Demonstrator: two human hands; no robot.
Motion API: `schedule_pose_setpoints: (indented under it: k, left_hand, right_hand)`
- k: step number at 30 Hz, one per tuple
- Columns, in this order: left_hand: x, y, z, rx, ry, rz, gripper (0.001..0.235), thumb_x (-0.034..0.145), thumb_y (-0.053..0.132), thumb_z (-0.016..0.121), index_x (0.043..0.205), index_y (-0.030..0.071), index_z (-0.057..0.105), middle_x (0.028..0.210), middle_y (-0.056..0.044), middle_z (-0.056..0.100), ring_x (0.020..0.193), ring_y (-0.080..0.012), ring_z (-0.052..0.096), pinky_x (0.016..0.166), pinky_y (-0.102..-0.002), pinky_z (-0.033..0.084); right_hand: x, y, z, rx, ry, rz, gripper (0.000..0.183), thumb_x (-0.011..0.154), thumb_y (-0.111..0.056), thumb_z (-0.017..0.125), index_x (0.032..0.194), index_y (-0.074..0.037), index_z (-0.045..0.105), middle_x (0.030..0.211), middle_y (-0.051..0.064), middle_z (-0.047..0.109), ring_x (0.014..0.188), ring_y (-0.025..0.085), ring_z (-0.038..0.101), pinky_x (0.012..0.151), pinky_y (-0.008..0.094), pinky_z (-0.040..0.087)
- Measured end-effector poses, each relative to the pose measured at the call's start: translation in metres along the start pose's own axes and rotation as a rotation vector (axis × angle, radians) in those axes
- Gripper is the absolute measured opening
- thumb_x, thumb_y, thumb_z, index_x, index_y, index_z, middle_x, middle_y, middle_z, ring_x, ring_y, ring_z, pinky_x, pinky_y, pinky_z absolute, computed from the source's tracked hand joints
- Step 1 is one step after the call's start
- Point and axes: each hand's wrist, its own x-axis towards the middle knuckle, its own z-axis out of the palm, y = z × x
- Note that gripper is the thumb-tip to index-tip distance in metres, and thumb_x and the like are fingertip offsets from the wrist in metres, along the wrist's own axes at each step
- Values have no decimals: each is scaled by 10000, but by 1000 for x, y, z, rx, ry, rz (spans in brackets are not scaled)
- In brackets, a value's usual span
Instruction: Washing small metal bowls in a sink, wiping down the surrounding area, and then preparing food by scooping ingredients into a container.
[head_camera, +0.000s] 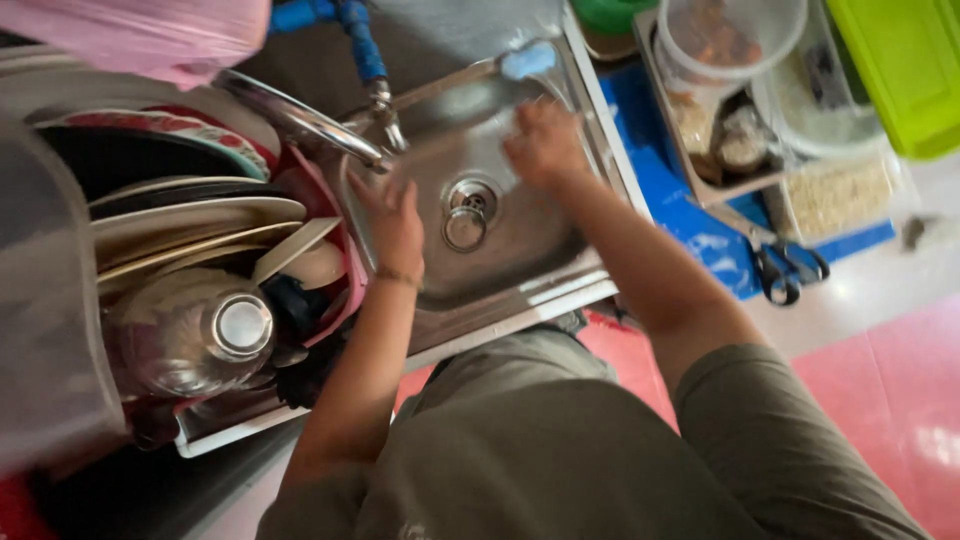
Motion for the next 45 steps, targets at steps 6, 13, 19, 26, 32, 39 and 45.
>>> schedule_pose_setpoints:
  k: [6, 13, 19, 26, 32, 39, 45]
  left_hand:
    - [-46, -33, -27, 361, 19, -98, 897, 922, 377, 614, 1619, 81, 134, 1696, -98, 237, 1423, -202, 522, 797, -396, 512]
    - [-91, -61, -35, 186, 7, -30, 814, 965, 277, 583, 1620, 103, 132, 1720, -125, 109, 1461, -338, 466, 1147, -415, 429]
    - [-125, -92, -31, 184, 62, 110, 777, 1037, 176, 644, 1660, 140, 179, 1712, -183, 108, 1450, -369, 464, 1213, -434, 415]
    - [-169, -116, -47, 87, 175, 157, 723, 1024, 169, 667, 1637, 180, 285, 1669, -150, 235, 1401, -330, 534, 1199, -427, 447]
    - [-202, -123, -75, 292, 297, 291, 744, 1010, 200, 645, 1642, 161, 254, 1590, -175, 358, 1361, -378, 548, 1151, -458, 477]
    - [-193, -134, -145, 903, 625, 487, 863, 768, 340, 850, 1516, 101, 492, 1441, -211, 454, 1383, -442, 430, 1182, -547, 350]
    - [-142, -101, -169, 1109, 776, 302, 1048, 525, 486, 1005, 1388, 136, 523, 1324, -214, 440, 1243, -477, 502, 1039, -600, 447]
  right_hand:
    - [57, 113, 39, -324, 331, -590, 588, 881, -62, 541, 1467, -6, 531, 1383, 257, 554, 1257, 468, 527, 1202, 578, 245]
    - [-53, 137, 40, -246, 96, -547, 504, 979, -114, 519, 1482, -81, 552, 1648, 312, 266, 1512, 523, 217, 1190, 655, 229]
    - [-208, 147, 60, -134, 352, -494, 425, 1072, -308, 534, 1470, -164, 570, 1577, 273, 438, 1436, 476, 454, 1104, 645, 398]
    - [-233, 128, 102, -100, 344, -554, 579, 976, -226, 638, 1536, -154, 508, 1564, 378, 357, 1378, 570, 462, 1102, 677, 381]
    - [-236, 28, 138, -84, 325, -769, 552, 988, -302, 653, 1515, -187, 536, 1574, 381, 336, 1402, 564, 438, 1118, 659, 373]
    - [-207, -72, 192, 40, 163, -1002, 492, 1042, -316, 553, 1514, -183, 518, 1576, 303, 388, 1407, 502, 473, 1143, 618, 391]
    - [-122, -36, 226, 160, -14, -836, 423, 1065, -192, 481, 1471, -153, 593, 1329, 259, 655, 1174, 490, 647, 957, 589, 530]
